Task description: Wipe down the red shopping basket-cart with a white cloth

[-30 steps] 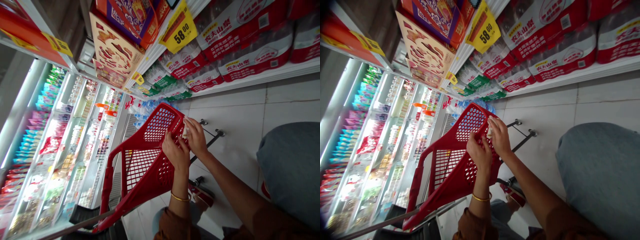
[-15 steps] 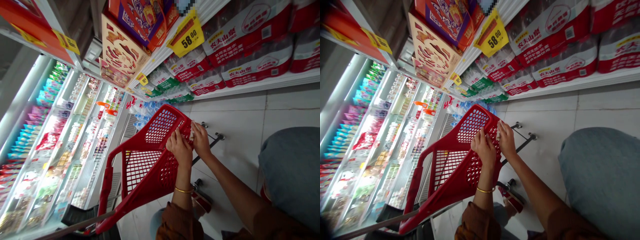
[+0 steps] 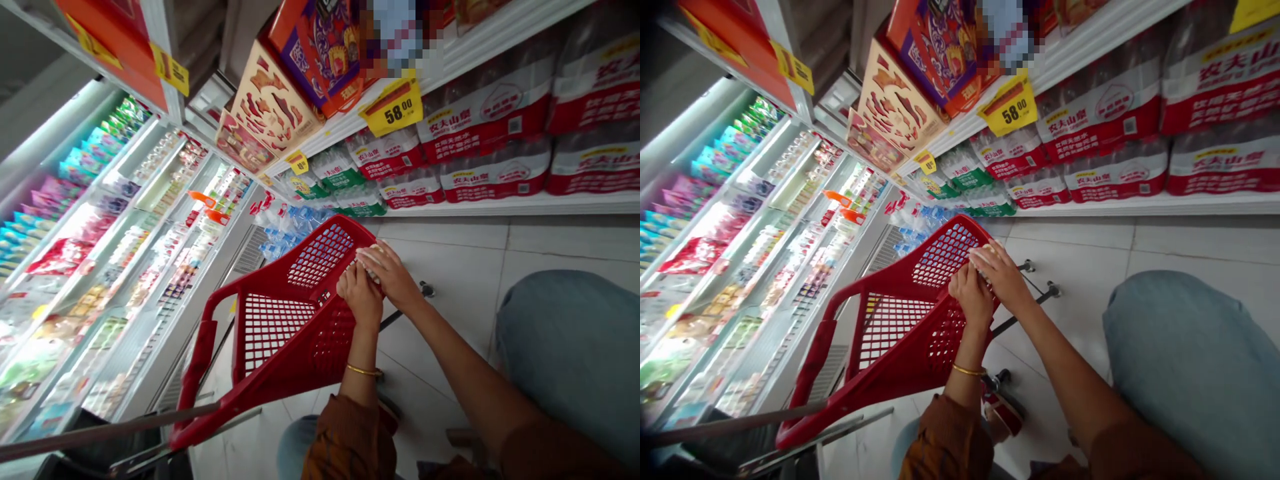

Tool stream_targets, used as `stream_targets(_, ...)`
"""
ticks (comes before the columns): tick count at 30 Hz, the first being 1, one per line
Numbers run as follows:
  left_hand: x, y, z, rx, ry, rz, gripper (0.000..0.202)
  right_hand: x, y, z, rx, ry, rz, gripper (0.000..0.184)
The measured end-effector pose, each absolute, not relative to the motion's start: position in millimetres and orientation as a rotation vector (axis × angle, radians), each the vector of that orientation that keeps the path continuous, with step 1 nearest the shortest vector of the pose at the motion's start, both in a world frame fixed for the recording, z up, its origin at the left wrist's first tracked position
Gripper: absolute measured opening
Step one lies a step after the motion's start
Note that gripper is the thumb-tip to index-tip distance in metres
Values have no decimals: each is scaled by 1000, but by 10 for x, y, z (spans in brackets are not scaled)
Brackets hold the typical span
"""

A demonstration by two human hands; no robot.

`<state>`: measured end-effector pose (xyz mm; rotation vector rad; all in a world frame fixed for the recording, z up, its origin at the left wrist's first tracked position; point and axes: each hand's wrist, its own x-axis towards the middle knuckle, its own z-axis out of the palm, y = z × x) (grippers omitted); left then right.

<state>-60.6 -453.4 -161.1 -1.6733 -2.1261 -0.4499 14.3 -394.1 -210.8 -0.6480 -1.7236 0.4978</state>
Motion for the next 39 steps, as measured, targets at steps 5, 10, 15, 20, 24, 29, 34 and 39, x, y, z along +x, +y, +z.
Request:
stream_targets(5,-582,-4578,-1619,-1655,-2124,-510,36,222,-3854,-2198,-638,-1802,460,38)
stream_targets(10,-548,-4614,-1606,-1667,-2148,-554,33,331,-3794,-2192,-607,-1893,411,37)
stream_targets(15,-484,-4657,-1553,-1665,-2170,-589,33,475,-3721,-2146,-583,-1989,384,37)
stream_targets(20,-439,-4703,-1536,-1661,-2152,-610,29,635,-3625,-2109,-532,-2100,352,38)
stream_targets(24,-421,-4731,-1555,-1689,-2150,-666,28,753,-3550,-2049,-505,-2201,377,37)
stream_targets(29,-378,-4772,-1576,-1719,-2118,-749,26,909,-3479,-1955,-491,-2324,434,37)
stream_targets(34,-335,-4835,-1585,-1755,-2083,-802,25,1046,-3454,-1889,-491,-2384,477,35)
stream_targets(39,-271,-4918,-1577,-1782,-2052,-854,23,1167,-3527,-1847,-466,-2386,448,33)
